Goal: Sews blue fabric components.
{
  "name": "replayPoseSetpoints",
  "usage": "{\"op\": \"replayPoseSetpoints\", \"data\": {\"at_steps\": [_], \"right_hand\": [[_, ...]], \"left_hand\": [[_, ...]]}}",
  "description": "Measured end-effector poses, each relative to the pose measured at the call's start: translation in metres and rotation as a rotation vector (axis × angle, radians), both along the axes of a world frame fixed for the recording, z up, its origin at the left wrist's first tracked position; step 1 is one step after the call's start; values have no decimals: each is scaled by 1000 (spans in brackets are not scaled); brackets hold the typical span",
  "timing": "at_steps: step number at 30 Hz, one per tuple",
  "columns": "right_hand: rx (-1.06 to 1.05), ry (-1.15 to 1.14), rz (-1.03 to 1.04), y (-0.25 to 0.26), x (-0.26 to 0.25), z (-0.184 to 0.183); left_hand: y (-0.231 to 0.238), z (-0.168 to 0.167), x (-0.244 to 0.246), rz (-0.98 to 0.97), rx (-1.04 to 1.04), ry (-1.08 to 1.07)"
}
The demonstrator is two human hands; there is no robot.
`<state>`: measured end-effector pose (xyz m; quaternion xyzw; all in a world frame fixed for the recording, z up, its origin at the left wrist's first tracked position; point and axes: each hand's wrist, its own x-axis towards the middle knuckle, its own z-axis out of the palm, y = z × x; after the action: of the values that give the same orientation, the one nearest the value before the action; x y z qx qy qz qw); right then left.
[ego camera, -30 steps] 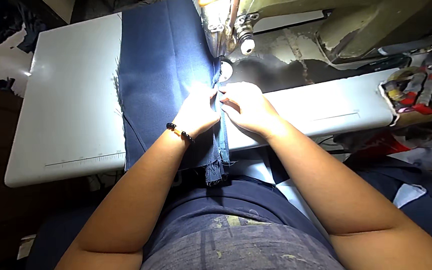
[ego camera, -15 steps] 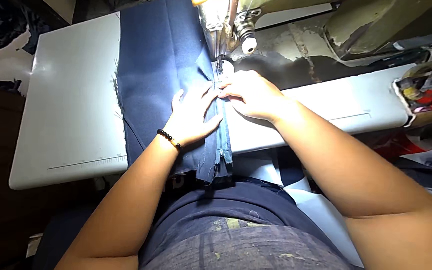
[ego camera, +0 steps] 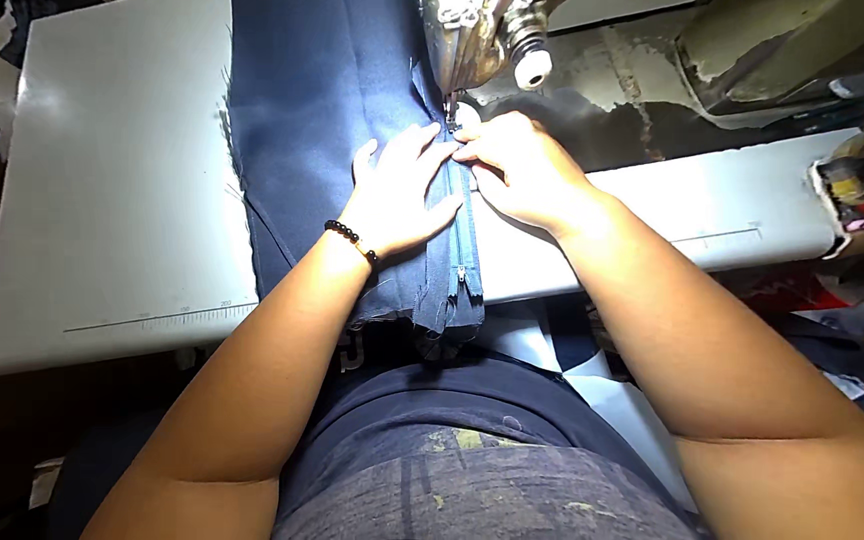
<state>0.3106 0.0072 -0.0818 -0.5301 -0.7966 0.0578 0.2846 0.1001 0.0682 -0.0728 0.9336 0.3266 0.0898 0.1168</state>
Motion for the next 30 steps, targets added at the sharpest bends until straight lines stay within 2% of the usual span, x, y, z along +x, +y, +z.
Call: {"op": "replayPoseSetpoints", "data": {"at_steps": [5,14,17,20,22,30], "right_hand": [[-61,-50,-40,0,-3,5],[-160,-156,-135,-5,-14,19],[-193,-117,-121,-35,-19,23],[-110,-11,-123,-70,-30,13],[-30,53,-147,-81,-36,5],[93,128,-119,-84,-39,-8]], "left_hand": [[4,2,3,0,-16,4],[40,10,18,32,-36,10],[20,17,8,-1,-57,29],[-19,16,-8,-73,-57,19],[-35,6,-18,-110,-37,-69],[-41,-3,-23,-181,4,-177]]}}
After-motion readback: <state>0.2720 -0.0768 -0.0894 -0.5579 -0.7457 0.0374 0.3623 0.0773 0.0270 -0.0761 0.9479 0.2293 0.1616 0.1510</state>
